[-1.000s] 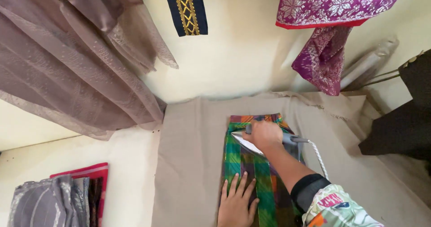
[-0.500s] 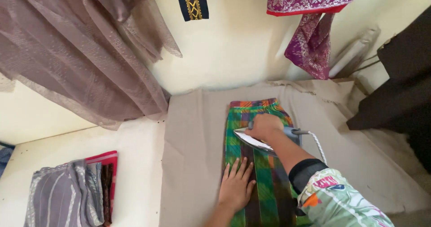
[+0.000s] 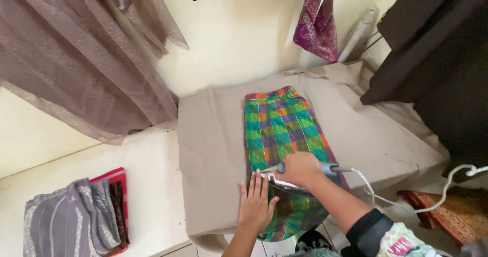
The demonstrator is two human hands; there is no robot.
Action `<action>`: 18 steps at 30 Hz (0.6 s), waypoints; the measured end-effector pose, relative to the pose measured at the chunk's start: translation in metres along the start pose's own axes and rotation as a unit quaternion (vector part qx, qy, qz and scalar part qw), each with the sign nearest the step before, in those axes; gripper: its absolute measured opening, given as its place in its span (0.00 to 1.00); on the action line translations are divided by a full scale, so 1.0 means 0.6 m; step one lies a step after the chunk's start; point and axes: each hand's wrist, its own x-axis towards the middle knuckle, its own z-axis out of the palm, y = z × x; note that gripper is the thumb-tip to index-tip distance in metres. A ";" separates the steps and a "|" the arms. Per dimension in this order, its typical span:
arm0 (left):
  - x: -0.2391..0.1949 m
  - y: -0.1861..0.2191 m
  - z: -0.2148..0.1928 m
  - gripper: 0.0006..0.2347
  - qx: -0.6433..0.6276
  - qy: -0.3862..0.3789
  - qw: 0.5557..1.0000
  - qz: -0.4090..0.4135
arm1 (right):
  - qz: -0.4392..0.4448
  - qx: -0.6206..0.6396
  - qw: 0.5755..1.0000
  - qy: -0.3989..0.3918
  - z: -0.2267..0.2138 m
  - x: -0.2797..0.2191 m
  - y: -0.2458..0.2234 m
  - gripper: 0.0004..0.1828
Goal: The person irons a green plaid woven skirt on a padded ironing board, smoothing it with one hand while moving a clothes iron over the fabric. They lift and reposition the skirt, iron the other side, fold it in sections, and place the folded skirt on a nearby table.
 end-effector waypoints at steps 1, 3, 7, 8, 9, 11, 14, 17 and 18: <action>-0.001 0.002 -0.002 0.33 -0.002 0.000 1.000 0.003 | 0.003 -0.001 1.000 0.000 0.008 -0.018 0.004 0.30; 0.002 0.003 -0.007 0.33 -0.006 0.006 1.000 -0.006 | -0.012 -0.007 1.000 0.011 0.021 -0.049 0.014 0.27; 0.004 0.008 -0.030 0.33 -0.047 -0.038 0.998 -0.019 | 0.004 -0.010 0.999 0.039 0.058 -0.083 0.034 0.28; 0.007 0.008 -0.030 0.33 -0.040 -0.034 0.998 -0.014 | 0.019 -0.024 0.998 0.055 0.065 -0.082 0.041 0.29; 0.009 0.008 -0.029 0.32 -0.034 -0.031 0.999 -0.010 | 0.033 -0.039 0.996 0.070 0.074 -0.082 0.048 0.30; 0.004 0.009 -0.040 0.31 -0.045 -0.038 0.998 -0.006 | 0.053 -0.042 0.994 0.086 0.075 -0.070 0.067 0.29; 0.009 0.014 -0.059 0.30 -0.076 -0.072 0.994 -0.014 | 0.115 -0.043 0.988 0.090 0.060 -0.034 0.110 0.30; 0.010 0.012 -0.059 0.29 -0.088 -0.076 0.993 -0.016 | 0.182 -0.006 0.982 0.059 0.021 0.002 0.154 0.29; 0.010 0.011 -0.053 0.29 -0.078 -0.052 0.996 -0.008 | 0.205 0.030 0.977 0.041 0.007 0.013 0.170 0.27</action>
